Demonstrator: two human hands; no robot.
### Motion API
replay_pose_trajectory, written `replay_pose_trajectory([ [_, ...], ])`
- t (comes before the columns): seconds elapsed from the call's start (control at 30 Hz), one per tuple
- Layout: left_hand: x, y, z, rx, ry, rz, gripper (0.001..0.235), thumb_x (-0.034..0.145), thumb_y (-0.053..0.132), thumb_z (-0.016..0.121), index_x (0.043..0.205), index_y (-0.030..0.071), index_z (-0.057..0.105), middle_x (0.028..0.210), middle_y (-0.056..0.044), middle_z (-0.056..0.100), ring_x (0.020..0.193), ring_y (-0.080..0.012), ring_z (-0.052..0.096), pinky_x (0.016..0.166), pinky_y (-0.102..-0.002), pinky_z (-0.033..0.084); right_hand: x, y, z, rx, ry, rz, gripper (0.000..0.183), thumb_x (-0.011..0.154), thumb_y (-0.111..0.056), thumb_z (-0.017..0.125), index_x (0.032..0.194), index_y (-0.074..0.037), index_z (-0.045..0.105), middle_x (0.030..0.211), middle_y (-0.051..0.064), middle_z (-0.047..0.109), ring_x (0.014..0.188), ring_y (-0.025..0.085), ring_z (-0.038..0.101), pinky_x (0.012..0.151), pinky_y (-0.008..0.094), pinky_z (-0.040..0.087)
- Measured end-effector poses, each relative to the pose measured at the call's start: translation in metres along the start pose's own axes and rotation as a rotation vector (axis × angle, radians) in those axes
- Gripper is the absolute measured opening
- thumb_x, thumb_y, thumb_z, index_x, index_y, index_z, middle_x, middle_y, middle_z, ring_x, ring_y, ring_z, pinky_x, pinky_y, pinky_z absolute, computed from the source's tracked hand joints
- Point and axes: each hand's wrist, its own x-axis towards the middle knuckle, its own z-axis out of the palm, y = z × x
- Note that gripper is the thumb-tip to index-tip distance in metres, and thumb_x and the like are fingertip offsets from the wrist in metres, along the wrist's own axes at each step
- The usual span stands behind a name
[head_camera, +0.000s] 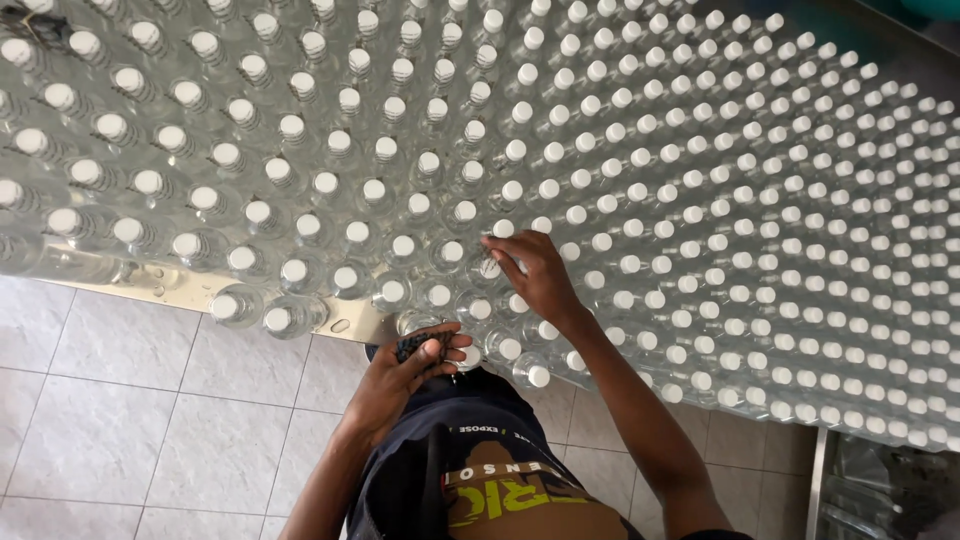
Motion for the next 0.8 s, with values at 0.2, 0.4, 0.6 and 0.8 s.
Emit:
replay_pose_trajectory([
  [0.2, -0.011, 0.028, 0.008, 0.035, 0.133, -0.092, 0.057, 0.097, 0.023, 0.066, 0.144, -0.010, 0.067, 0.130, -0.026, 0.080, 0.115, -0.0304, 0.076, 0.101, -0.038, 0.062, -0.012, 0.005, -0.015, 0.005, -0.156, -0.029, 0.018, 0.108, -0.021, 0.071, 0.122, -0.010, 0.076, 0.128, 0.005, 0.078, 0.126, 0.027, 0.066, 0.112, 0.045, 0.048],
  [0.4, 0.000, 0.003, -0.009, -0.003, 0.034, 0.053, 0.055, 0.104, 0.023, 0.067, 0.148, -0.011, 0.066, 0.128, -0.031, 0.078, 0.117, -0.0374, 0.077, 0.103, -0.047, 0.063, -0.024, 0.036, 0.010, -0.091, 0.043, -0.066, 0.024, 0.098, -0.033, 0.086, 0.108, -0.020, 0.069, 0.108, -0.007, 0.081, 0.105, 0.015, 0.077, 0.116, 0.038, 0.049],
  [0.6, -0.002, 0.009, -0.007, 0.005, 0.016, 0.068, 0.054, 0.105, 0.023, 0.066, 0.148, -0.011, 0.066, 0.128, -0.030, 0.078, 0.117, -0.0372, 0.077, 0.102, -0.047, 0.063, -0.013, 0.003, -0.008, -0.114, -0.052, -0.045, 0.042, 0.096, -0.034, 0.087, 0.133, -0.018, 0.073, 0.118, -0.004, 0.081, 0.114, 0.017, 0.075, 0.120, 0.045, 0.045],
  [0.8, -0.003, 0.009, -0.015, 0.003, 0.015, 0.059, 0.053, 0.105, 0.022, 0.066, 0.148, -0.010, 0.066, 0.128, -0.030, 0.079, 0.115, -0.0368, 0.077, 0.103, -0.047, 0.063, -0.019, 0.012, 0.002, -0.134, -0.147, 0.000, 0.056, 0.098, -0.032, 0.084, 0.148, -0.016, 0.064, 0.125, 0.004, 0.077, 0.120, 0.023, 0.073, 0.122, 0.049, 0.043],
])
